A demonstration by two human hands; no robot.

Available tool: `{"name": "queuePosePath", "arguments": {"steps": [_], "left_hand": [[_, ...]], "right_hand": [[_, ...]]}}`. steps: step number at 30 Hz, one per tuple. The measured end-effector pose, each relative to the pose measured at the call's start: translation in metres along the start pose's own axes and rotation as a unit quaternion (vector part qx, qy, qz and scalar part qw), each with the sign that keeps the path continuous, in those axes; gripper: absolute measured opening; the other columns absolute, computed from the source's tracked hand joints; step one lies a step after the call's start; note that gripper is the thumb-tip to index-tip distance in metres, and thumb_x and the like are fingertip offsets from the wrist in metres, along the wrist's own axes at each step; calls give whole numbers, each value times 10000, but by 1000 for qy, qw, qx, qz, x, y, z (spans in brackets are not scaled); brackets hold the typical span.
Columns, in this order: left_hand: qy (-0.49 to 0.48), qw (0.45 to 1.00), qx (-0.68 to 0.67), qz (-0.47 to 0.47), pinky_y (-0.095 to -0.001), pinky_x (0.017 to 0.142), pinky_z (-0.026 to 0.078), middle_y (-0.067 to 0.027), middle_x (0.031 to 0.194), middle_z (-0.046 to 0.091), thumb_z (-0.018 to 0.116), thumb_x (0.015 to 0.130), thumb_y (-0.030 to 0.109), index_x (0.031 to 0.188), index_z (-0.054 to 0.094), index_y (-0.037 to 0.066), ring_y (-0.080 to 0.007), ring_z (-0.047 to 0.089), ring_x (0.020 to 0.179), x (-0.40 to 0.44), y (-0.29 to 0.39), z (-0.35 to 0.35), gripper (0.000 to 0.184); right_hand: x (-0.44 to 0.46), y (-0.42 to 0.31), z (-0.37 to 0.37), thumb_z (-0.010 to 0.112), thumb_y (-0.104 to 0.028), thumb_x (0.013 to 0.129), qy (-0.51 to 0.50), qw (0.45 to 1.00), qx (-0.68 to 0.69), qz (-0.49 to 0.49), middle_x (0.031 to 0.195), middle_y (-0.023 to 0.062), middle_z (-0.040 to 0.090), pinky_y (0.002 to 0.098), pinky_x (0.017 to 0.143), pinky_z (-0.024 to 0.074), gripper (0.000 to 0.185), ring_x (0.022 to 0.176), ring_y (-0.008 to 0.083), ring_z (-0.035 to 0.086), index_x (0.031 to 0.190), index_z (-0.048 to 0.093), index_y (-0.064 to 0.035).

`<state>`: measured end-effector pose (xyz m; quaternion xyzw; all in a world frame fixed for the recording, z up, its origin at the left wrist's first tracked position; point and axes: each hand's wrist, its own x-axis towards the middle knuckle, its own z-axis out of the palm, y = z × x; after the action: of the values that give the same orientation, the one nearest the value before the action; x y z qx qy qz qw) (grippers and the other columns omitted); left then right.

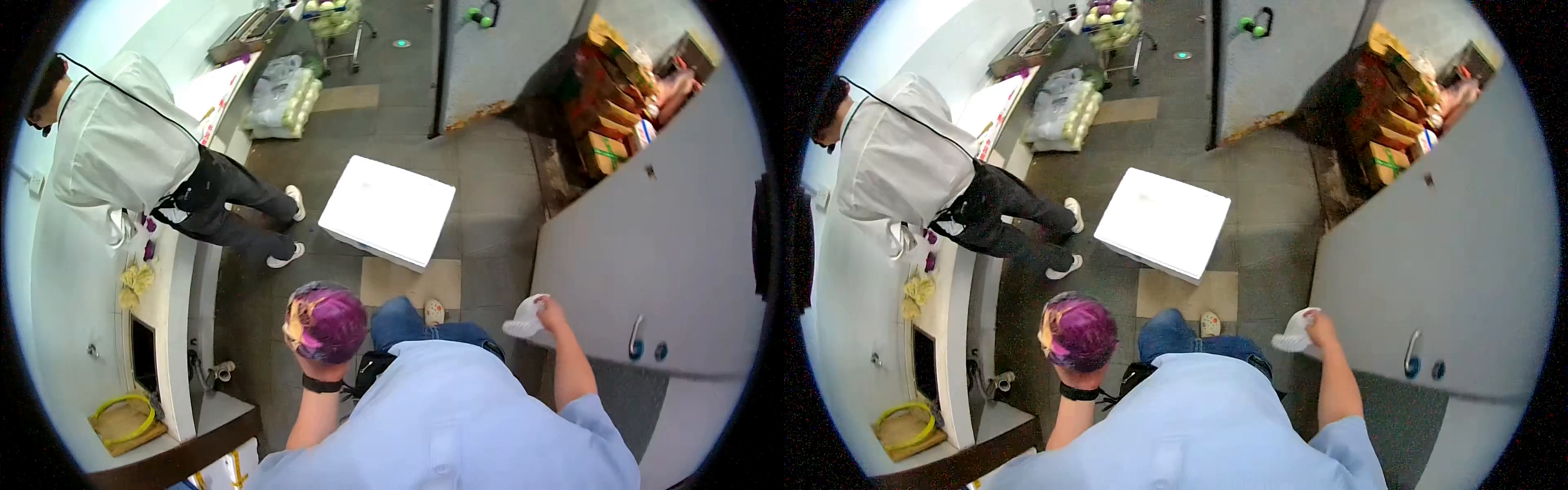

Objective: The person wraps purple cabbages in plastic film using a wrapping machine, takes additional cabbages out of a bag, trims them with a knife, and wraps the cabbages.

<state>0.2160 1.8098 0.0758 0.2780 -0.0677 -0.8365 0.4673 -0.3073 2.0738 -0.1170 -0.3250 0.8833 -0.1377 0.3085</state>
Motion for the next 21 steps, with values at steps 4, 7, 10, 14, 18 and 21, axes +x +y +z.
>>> {"name": "queuePosePath", "arguments": {"steps": [4,7,10,14,18,21], "left_hand": [[20,999,10,34,-603,1063,440,-98,1474,509,475,871,780,1466,462,243,-355,510,1329,63,-5,51,802],[-2,999,-17,36,-592,1084,427,-104,1468,514,503,880,751,1460,470,239,-356,510,1331,104,8,71,775],[11,998,-47,34,-586,1096,420,-107,1464,518,518,887,725,1450,485,238,-353,510,1332,153,26,84,745],[-27,998,-16,53,-581,1098,418,-98,1457,527,504,914,677,1436,504,243,-338,512,1334,206,58,110,679],[-20,998,-39,45,-577,1108,408,-92,1458,528,474,946,641,1430,511,237,-335,513,1331,256,103,113,632],[12,997,-56,47,-569,1115,394,-94,1470,516,509,930,645,1434,510,236,-334,499,1345,286,130,111,649]], "right_hand": [[92,-29,-60,662,-83,775,30,999,-20,-34,1106,208,660,473,917,510,403,1066,392,636,1176,661,-128],[116,-58,-74,666,-88,778,26,998,-50,-2,1115,215,657,473,925,509,398,1074,398,634,1174,663,-126],[145,-59,-60,673,-93,801,-10,996,-86,33,1121,222,658,483,916,516,374,1066,403,639,1173,665,-133],[159,-47,-10,738,-84,724,-10,993,-66,95,1027,190,703,446,886,541,422,1001,374,676,1140,692,-134],[198,-52,19,744,-37,703,-49,988,-62,136,953,177,715,421,836,549,387,933,324,697,1080,716,-119],[223,-84,29,748,-9,696,-51,989,-21,138,953,156,718,406,807,550,393,912,290,698,1072,718,-118]]}}
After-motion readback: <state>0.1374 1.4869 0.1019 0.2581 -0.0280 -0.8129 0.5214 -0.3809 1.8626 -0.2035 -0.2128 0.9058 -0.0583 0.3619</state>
